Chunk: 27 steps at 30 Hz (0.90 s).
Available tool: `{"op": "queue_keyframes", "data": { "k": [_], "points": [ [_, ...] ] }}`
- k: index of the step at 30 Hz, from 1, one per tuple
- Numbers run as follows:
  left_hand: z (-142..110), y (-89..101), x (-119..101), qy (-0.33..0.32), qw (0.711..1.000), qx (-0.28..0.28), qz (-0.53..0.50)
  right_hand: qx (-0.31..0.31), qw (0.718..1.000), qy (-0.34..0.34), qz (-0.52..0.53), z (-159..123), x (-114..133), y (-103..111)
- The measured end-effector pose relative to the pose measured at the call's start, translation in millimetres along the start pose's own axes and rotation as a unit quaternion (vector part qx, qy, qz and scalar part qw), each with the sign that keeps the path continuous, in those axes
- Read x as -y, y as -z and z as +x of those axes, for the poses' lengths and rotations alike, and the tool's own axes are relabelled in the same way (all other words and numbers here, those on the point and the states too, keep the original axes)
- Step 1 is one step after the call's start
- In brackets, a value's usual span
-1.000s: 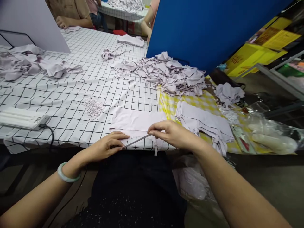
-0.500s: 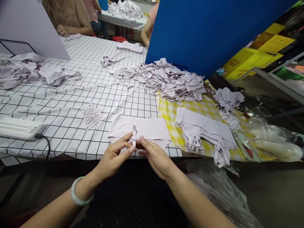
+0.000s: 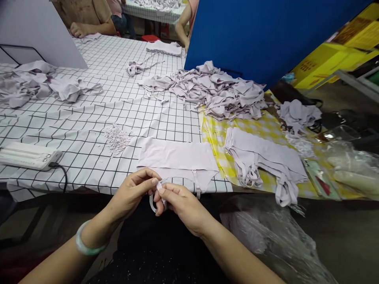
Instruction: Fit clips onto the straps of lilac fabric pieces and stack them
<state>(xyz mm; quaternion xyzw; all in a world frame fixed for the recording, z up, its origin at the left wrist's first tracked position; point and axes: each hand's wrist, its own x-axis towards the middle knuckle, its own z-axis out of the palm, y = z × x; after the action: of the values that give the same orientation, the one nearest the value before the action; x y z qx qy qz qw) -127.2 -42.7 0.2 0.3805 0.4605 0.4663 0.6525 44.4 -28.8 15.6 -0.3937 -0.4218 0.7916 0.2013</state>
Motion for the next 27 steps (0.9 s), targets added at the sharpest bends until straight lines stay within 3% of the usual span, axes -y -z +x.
{"op": "queue_keyframes", "data": {
  "k": [5,8,11,14,16,19,23,27],
  "points": [
    [-11,-1.8,6,-0.048,0.993,-0.02,0.11,-0.098,0.979,0.047,-0.172,-5,-19,-8],
    [-14,-0.6,6,-0.057,0.977,0.006,0.207,-0.113,0.967,0.059,-0.22,-9,-26,-9],
    [-2,3.8,0,-0.119,0.94,0.051,0.317,-0.128,0.975,0.057,-0.173,-5,-28,-7],
    [26,14.6,-1,-0.226,0.889,0.057,0.394,-0.163,0.981,0.032,-0.099,10,-24,2],
    [47,24.7,5,-0.29,0.846,0.056,0.444,-0.173,0.984,0.007,-0.046,21,-19,8],
    [71,38.4,20,-0.324,0.796,0.076,0.505,-0.168,0.985,-0.019,0.039,35,-11,14],
    [82,46.2,34,-0.342,0.779,0.064,0.522,-0.175,0.978,-0.061,0.095,46,-2,13],
    [82,47.7,28,-0.34,0.799,0.063,0.493,-0.19,0.973,-0.095,0.088,55,3,11]
  ]
}}
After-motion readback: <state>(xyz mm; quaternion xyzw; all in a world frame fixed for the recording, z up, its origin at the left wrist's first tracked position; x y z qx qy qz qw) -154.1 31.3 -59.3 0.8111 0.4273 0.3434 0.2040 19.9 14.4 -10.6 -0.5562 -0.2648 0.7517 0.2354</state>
